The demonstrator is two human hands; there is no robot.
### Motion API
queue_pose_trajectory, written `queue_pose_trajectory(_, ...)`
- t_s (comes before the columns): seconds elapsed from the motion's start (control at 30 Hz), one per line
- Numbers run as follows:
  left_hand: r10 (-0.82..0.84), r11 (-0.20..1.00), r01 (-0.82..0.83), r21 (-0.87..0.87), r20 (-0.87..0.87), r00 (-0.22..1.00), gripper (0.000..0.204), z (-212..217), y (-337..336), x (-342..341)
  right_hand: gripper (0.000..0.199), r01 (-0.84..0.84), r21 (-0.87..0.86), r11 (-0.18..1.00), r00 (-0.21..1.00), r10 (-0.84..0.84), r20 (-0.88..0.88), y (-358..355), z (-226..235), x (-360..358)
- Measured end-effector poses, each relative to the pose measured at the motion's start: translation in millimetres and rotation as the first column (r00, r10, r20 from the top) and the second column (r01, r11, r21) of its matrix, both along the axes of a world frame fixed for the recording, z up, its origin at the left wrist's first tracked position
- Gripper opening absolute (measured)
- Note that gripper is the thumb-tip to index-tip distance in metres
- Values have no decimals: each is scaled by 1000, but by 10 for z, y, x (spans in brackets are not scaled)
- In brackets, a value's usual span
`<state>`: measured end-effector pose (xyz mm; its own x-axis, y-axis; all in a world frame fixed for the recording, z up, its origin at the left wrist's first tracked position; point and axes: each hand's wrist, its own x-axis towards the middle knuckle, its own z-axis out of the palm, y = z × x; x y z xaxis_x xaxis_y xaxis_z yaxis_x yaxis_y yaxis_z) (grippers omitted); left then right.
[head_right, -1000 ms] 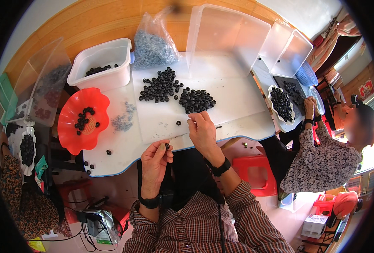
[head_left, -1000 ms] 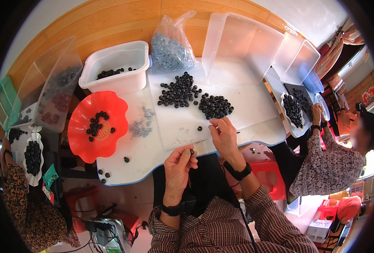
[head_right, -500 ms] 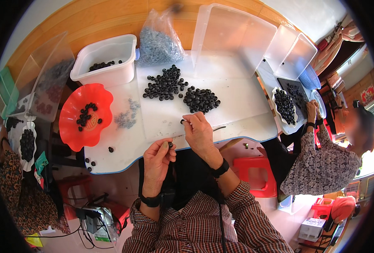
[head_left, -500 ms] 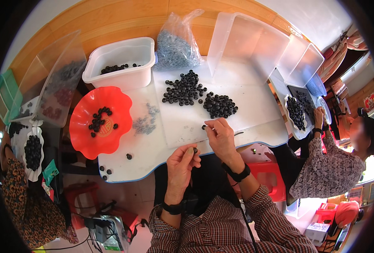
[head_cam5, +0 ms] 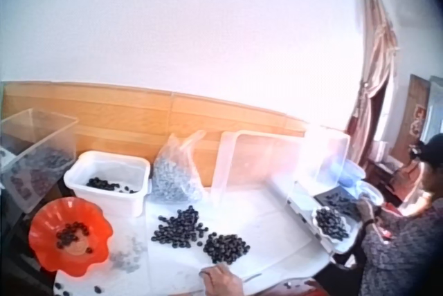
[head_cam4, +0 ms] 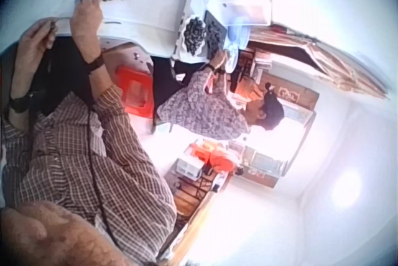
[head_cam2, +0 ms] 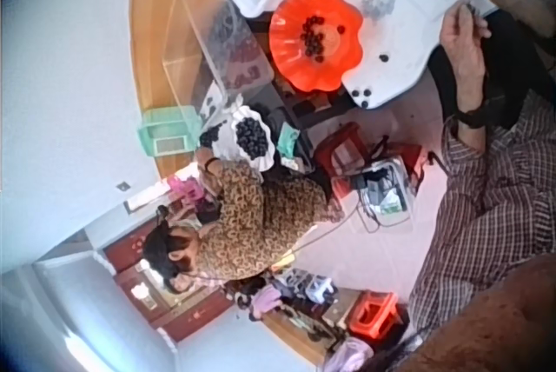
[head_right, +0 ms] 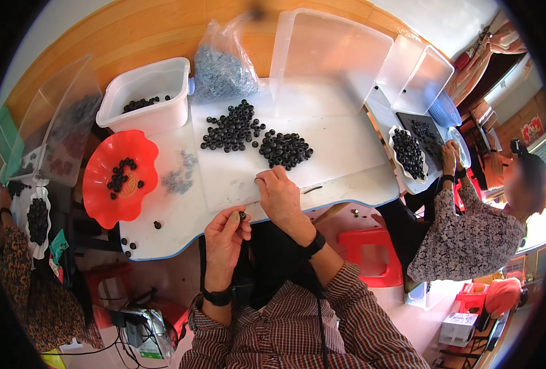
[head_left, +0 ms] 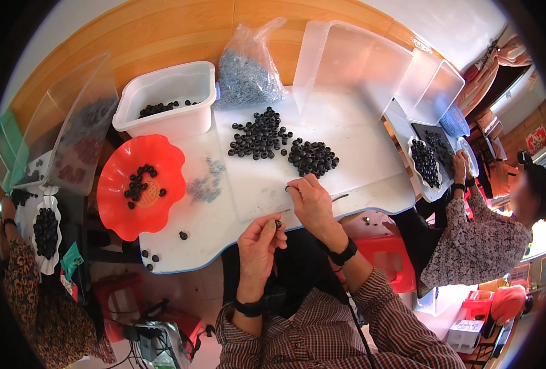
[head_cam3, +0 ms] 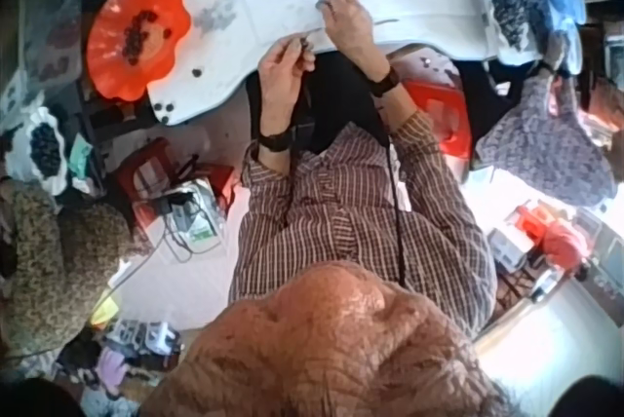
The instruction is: The recorder is sorting small black spherical plastic or rubber beads and placing them into containers.
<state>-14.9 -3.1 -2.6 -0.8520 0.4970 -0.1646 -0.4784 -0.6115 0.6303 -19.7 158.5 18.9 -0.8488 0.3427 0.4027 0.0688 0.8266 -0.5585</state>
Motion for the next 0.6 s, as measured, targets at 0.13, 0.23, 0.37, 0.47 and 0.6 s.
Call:
queue_pose_trajectory(0.13,3,1000,-2,-8,8,1000,20,18,9,4,7,-11,-29,1000,1000,12,13,12,45,21)
queue_pose_trajectory(0.23,6,1000,-5,-18,23,1000,20,39,24,7,7,-27,-54,998,1000,27,-4,61,36,32)
queue_pose_trajectory(0.37,3,1000,-3,-14,15,1000,20,34,17,4,8,-32,-57,998,998,29,-53,100,49,31)
queue_pose_trajectory(0.47,12,1000,-12,-15,13,1000,20,31,14,1,5,-34,-70,997,998,30,-53,158,117,31)
queue_pose_trajectory(0.6,11,1000,-10,-10,19,1000,20,37,16,0,3,-9,-43,999,995,5,-104,403,227,14)
